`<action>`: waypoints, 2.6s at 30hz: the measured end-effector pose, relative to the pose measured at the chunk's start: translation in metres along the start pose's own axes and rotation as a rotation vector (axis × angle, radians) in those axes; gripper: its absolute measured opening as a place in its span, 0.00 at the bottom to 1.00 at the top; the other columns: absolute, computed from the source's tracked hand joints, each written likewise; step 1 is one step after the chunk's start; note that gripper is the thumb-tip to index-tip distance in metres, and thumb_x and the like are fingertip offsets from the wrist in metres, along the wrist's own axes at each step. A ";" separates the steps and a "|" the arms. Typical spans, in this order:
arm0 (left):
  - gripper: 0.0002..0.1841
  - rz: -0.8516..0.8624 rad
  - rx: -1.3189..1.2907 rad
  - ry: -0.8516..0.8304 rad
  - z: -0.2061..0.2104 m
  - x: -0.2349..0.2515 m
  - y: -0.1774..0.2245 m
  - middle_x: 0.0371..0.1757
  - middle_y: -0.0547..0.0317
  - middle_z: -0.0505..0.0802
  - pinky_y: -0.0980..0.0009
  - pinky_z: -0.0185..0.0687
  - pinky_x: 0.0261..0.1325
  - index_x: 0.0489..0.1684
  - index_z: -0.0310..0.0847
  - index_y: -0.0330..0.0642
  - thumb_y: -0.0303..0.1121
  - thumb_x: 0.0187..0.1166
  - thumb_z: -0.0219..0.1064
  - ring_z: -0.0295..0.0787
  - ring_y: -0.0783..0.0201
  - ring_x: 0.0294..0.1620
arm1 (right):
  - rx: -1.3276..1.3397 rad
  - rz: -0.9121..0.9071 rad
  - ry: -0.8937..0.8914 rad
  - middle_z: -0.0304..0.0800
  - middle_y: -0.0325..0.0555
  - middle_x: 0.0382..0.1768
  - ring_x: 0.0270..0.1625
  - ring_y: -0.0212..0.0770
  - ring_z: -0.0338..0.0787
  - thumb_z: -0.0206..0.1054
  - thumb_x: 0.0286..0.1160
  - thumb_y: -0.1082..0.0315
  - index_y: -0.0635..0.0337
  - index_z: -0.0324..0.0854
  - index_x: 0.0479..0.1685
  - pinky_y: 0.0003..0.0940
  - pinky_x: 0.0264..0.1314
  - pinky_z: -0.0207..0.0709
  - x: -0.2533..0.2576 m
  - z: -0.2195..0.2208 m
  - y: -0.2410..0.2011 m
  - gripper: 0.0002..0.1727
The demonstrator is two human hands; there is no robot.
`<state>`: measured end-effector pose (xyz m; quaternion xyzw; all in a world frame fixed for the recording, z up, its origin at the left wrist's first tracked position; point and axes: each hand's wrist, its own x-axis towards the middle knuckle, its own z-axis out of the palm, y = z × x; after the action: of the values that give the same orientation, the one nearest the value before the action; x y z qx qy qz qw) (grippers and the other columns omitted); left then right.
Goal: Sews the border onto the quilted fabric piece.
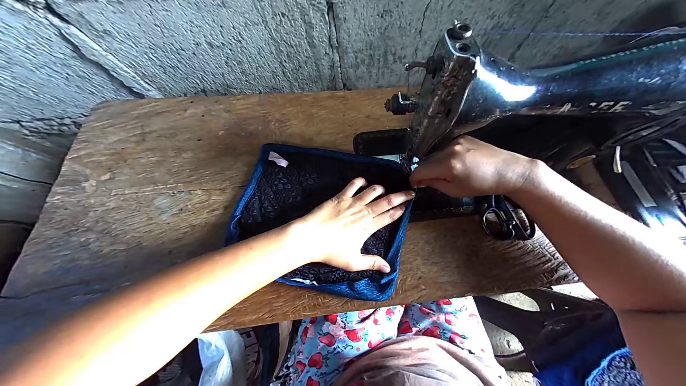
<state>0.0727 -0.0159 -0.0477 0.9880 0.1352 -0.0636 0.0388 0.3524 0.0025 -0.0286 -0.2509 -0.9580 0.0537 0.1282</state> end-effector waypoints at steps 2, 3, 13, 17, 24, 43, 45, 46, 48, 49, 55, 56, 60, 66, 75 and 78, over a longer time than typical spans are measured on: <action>0.54 0.001 -0.001 -0.007 0.000 0.000 0.000 0.96 0.60 0.59 0.41 0.52 0.81 0.95 0.53 0.46 0.77 0.74 0.46 0.62 0.48 0.87 | -0.027 0.012 -0.021 0.87 0.42 0.22 0.26 0.44 0.89 0.59 0.80 0.70 0.55 0.88 0.36 0.46 0.25 0.79 0.003 0.001 -0.004 0.11; 0.54 0.000 0.002 -0.009 0.000 0.000 0.000 0.95 0.60 0.60 0.41 0.52 0.81 0.95 0.53 0.46 0.78 0.74 0.45 0.62 0.48 0.88 | -0.040 0.018 -0.022 0.87 0.43 0.22 0.25 0.46 0.89 0.58 0.81 0.70 0.56 0.88 0.37 0.47 0.24 0.78 0.005 0.003 -0.006 0.11; 0.19 -0.552 -0.523 0.280 -0.024 0.022 0.048 0.47 0.52 0.92 0.56 0.85 0.55 0.51 0.92 0.39 0.44 0.88 0.59 0.90 0.56 0.49 | 0.003 0.017 0.170 0.92 0.45 0.27 0.29 0.45 0.92 0.61 0.79 0.68 0.58 0.92 0.38 0.45 0.29 0.83 -0.003 0.023 -0.003 0.12; 0.25 -0.941 -0.449 0.155 -0.035 0.054 0.086 0.49 0.39 0.93 0.48 0.85 0.53 0.62 0.82 0.30 0.48 0.86 0.64 0.93 0.43 0.51 | 0.150 0.023 0.170 0.94 0.45 0.31 0.28 0.42 0.91 0.64 0.78 0.68 0.57 0.92 0.53 0.45 0.35 0.85 -0.010 0.023 0.009 0.13; 0.12 -0.935 -0.141 0.765 0.026 0.063 0.101 0.20 0.52 0.88 0.59 0.80 0.20 0.41 0.88 0.35 0.37 0.75 0.73 0.87 0.54 0.18 | 0.107 -0.083 0.134 0.92 0.45 0.26 0.29 0.45 0.92 0.64 0.79 0.68 0.57 0.92 0.40 0.46 0.32 0.83 -0.004 0.020 0.015 0.10; 0.10 -0.871 -0.319 0.943 0.035 0.053 0.095 0.31 0.55 0.94 0.69 0.84 0.30 0.34 0.92 0.38 0.36 0.78 0.70 0.91 0.64 0.28 | 0.181 -0.139 0.188 0.93 0.49 0.36 0.34 0.42 0.93 0.56 0.79 0.77 0.64 0.87 0.42 0.36 0.36 0.85 -0.007 0.024 0.008 0.11; 0.10 -0.888 -0.315 0.925 0.033 0.053 0.096 0.31 0.53 0.95 0.67 0.86 0.32 0.35 0.93 0.38 0.35 0.78 0.69 0.92 0.62 0.29 | 0.133 -0.122 0.150 0.92 0.50 0.36 0.33 0.45 0.92 0.57 0.80 0.77 0.63 0.86 0.42 0.40 0.33 0.85 -0.006 0.021 0.004 0.11; 0.10 -0.896 -0.304 0.912 0.033 0.053 0.097 0.30 0.53 0.95 0.66 0.86 0.31 0.34 0.92 0.38 0.35 0.78 0.69 0.93 0.61 0.29 | 0.113 -0.115 0.128 0.91 0.50 0.36 0.32 0.47 0.92 0.56 0.81 0.77 0.63 0.86 0.41 0.42 0.31 0.84 -0.005 0.020 0.002 0.10; 0.10 -0.900 -0.280 0.899 0.034 0.054 0.097 0.29 0.54 0.94 0.66 0.85 0.29 0.33 0.92 0.39 0.35 0.77 0.69 0.92 0.62 0.27 | 0.071 -0.125 0.125 0.89 0.50 0.37 0.31 0.46 0.91 0.58 0.77 0.79 0.62 0.85 0.38 0.41 0.28 0.83 -0.005 0.020 -0.002 0.10; 0.10 -0.900 -0.273 0.894 0.034 0.054 0.097 0.28 0.55 0.94 0.66 0.84 0.28 0.33 0.92 0.39 0.35 0.77 0.69 0.91 0.62 0.26 | 0.059 -0.139 0.129 0.90 0.51 0.43 0.37 0.46 0.93 0.58 0.74 0.81 0.63 0.87 0.38 0.40 0.33 0.86 -0.005 0.019 -0.003 0.10; 0.10 -0.908 -0.275 0.882 0.032 0.054 0.098 0.26 0.55 0.93 0.66 0.82 0.26 0.32 0.92 0.39 0.35 0.76 0.69 0.90 0.63 0.24 | 0.057 -0.186 0.129 0.95 0.52 0.50 0.52 0.46 0.96 0.56 0.74 0.82 0.64 0.89 0.42 0.37 0.53 0.89 -0.008 0.018 -0.002 0.14; 0.10 -0.911 -0.275 0.881 0.032 0.054 0.098 0.26 0.55 0.93 0.66 0.82 0.26 0.31 0.92 0.39 0.35 0.76 0.68 0.90 0.63 0.24 | 0.060 -0.190 0.130 0.95 0.52 0.47 0.50 0.46 0.96 0.56 0.75 0.82 0.65 0.89 0.42 0.37 0.52 0.89 -0.008 0.018 -0.002 0.13; 0.10 -0.922 -0.284 0.879 0.032 0.054 0.098 0.26 0.55 0.93 0.65 0.83 0.26 0.32 0.92 0.39 0.34 0.77 0.67 0.91 0.62 0.25 | 0.080 -0.165 0.090 0.89 0.51 0.36 0.41 0.48 0.92 0.57 0.78 0.81 0.64 0.85 0.38 0.40 0.42 0.86 -0.003 0.017 0.000 0.11; 0.11 -0.931 -0.284 0.880 0.032 0.054 0.097 0.24 0.55 0.93 0.63 0.83 0.26 0.30 0.91 0.38 0.33 0.76 0.66 0.91 0.61 0.24 | 0.021 -0.096 0.008 0.89 0.51 0.35 0.41 0.50 0.92 0.62 0.71 0.83 0.63 0.88 0.39 0.44 0.41 0.86 0.004 0.012 -0.014 0.10; 0.11 -0.918 -0.294 0.868 0.032 0.053 0.097 0.24 0.57 0.92 0.63 0.83 0.26 0.32 0.92 0.39 0.37 0.76 0.69 0.90 0.62 0.24 | 0.201 -0.004 0.068 0.92 0.46 0.37 0.42 0.42 0.92 0.62 0.78 0.74 0.61 0.87 0.40 0.37 0.48 0.87 -0.008 0.016 -0.004 0.07; 0.11 -0.926 -0.303 0.867 0.032 0.053 0.097 0.24 0.56 0.92 0.63 0.83 0.26 0.32 0.92 0.39 0.37 0.76 0.69 0.90 0.61 0.24 | 0.106 0.046 0.098 0.83 0.45 0.24 0.28 0.46 0.88 0.58 0.82 0.70 0.60 0.80 0.41 0.43 0.31 0.82 -0.003 0.014 -0.007 0.07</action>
<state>0.1461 -0.0982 -0.0804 0.7471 0.5577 0.3506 0.0883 0.3474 -0.0055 -0.0418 -0.2682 -0.9403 0.0947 0.1869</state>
